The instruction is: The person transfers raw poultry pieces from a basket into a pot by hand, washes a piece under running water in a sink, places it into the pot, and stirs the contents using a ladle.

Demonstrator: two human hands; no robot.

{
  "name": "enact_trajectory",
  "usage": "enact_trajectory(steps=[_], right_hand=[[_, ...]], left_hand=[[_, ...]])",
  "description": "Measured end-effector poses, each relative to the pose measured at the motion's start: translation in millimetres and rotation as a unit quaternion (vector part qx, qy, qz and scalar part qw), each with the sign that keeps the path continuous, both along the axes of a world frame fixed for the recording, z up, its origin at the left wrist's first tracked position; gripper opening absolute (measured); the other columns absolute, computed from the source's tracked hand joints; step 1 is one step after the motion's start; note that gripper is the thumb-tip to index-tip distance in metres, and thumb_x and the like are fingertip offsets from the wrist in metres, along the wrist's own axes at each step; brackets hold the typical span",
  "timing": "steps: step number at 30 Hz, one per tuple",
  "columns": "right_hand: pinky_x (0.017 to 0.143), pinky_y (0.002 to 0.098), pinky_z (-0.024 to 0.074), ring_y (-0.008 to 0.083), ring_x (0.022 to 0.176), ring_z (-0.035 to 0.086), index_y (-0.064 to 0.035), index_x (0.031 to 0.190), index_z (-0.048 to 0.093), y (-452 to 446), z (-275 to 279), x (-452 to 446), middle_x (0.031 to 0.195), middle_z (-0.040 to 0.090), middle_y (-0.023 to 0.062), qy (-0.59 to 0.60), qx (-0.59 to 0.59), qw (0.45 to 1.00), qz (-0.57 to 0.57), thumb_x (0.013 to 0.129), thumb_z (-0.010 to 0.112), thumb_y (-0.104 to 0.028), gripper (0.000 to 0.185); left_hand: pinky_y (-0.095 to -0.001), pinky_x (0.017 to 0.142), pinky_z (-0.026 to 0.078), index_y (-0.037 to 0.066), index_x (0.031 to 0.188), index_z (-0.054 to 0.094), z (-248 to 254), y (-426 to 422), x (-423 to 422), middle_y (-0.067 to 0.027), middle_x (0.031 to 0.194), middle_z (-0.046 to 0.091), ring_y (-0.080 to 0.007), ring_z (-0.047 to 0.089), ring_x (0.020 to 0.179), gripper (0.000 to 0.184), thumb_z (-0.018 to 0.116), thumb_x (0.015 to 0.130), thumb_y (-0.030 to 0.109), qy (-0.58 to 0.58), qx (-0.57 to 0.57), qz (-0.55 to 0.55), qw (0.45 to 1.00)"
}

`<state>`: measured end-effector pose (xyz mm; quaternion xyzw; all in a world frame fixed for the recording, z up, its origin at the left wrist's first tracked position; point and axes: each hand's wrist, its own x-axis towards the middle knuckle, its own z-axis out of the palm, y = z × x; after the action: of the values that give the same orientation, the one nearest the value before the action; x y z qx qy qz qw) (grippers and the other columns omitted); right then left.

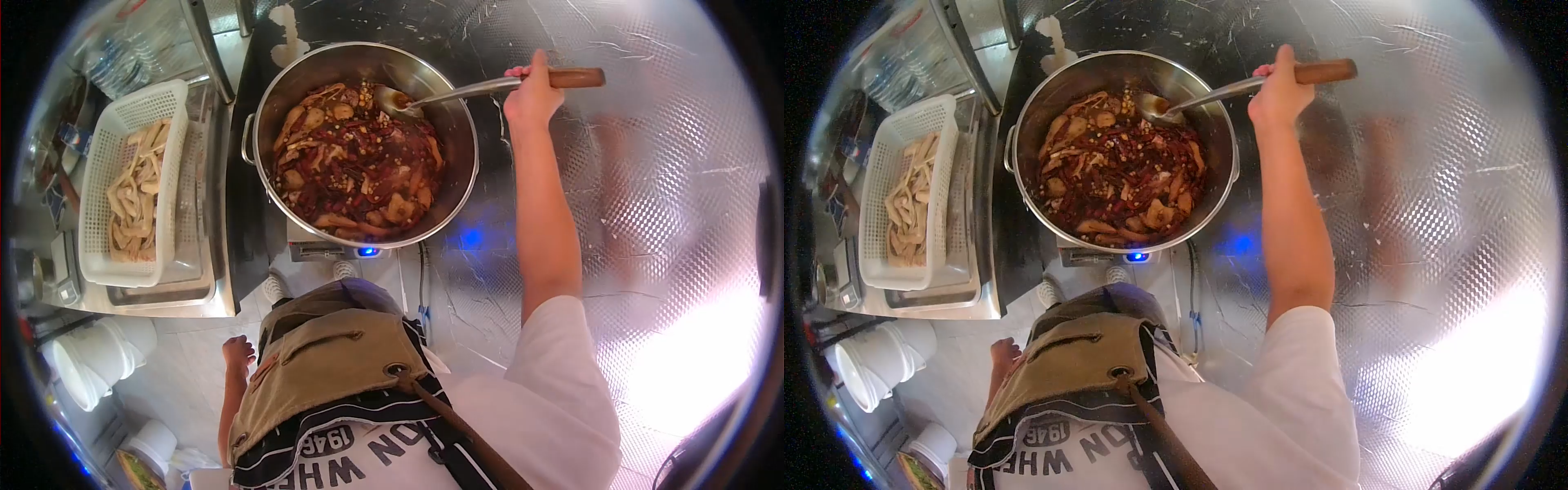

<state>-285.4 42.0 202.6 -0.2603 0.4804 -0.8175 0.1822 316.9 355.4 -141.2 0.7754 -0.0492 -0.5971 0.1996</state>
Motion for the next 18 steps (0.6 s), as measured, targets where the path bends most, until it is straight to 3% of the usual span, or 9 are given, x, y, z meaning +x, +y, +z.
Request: enact_trajectory(steps=[2,6,12,16,17,18], right_hand=[[0.057,0.0354,0.0492,0.0188,0.056,0.054,0.0007,0.087,0.049,5,-16,9,0.068,0.054,0.0084,0.046,0.024,0.999,0.010,0.084,0.070,-0.014,0.026],[0.062,0.0299,0.0461,0.0148,0.063,0.056,-0.0026,0.081,0.053,27,-55,42,0.069,0.059,0.0066,0.160,0.100,0.981,0.043,0.087,0.068,-0.018,0.023],[0.063,0.0267,0.0447,0.0105,0.066,0.055,-0.0037,0.071,0.057,61,-83,91,0.069,0.061,0.0022,0.406,0.192,0.890,0.077,0.087,0.070,-0.023,0.029],[0.074,0.0285,0.0466,0.0136,0.073,0.061,-0.0011,0.074,0.061,45,-64,78,0.080,0.067,0.0062,0.291,0.191,0.932,0.099,0.086,0.071,-0.021,0.025],[0.081,0.0314,0.0469,0.0178,0.075,0.064,0.0002,0.075,0.062,43,-46,75,0.080,0.068,0.0092,0.223,0.148,0.959,0.094,0.086,0.071,-0.020,0.025],[0.081,0.0344,0.0486,0.0221,0.073,0.064,0.0003,0.075,0.061,36,-38,68,0.074,0.065,0.0118,0.096,0.071,0.992,0.047,0.086,0.070,-0.021,0.026]], left_hand=[[-0.0259,0.035,0.030,0.006,0.088,0.054,0,2,-1,-0.0004,0.059,0.048,-0.0110,0.043,0.042,0.005,0.055,0.085,0.009,0.013,-0.010,-0.002,1.000],[-0.0256,0.036,0.031,0.006,0.089,0.054,-42,23,19,-0.0007,0.059,0.049,-0.0115,0.045,0.043,0.007,0.056,0.085,0.011,-0.015,-0.068,-0.136,0.988],[-0.0262,0.038,0.033,0.006,0.090,0.054,-39,25,20,-0.0005,0.060,0.049,-0.0117,0.046,0.045,0.008,0.055,0.085,0.012,-0.028,-0.062,-0.138,0.988],[-0.0274,0.039,0.035,0.006,0.090,0.054,-12,12,10,-0.0003,0.060,0.049,-0.0118,0.046,0.045,0.009,0.054,0.084,0.012,-0.001,-0.029,-0.057,0.998],[-0.0277,0.039,0.035,0.006,0.090,0.055,-7,10,9,-0.0003,0.059,0.049,-0.0118,0.046,0.045,0.009,0.054,0.084,0.012,0.014,-0.013,-0.021,1.000],[-0.0278,0.039,0.035,0.006,0.090,0.055,-24,19,19,-0.0002,0.059,0.049,-0.0117,0.046,0.045,0.008,0.054,0.084,0.012,0.006,-0.041,-0.059,0.997]])
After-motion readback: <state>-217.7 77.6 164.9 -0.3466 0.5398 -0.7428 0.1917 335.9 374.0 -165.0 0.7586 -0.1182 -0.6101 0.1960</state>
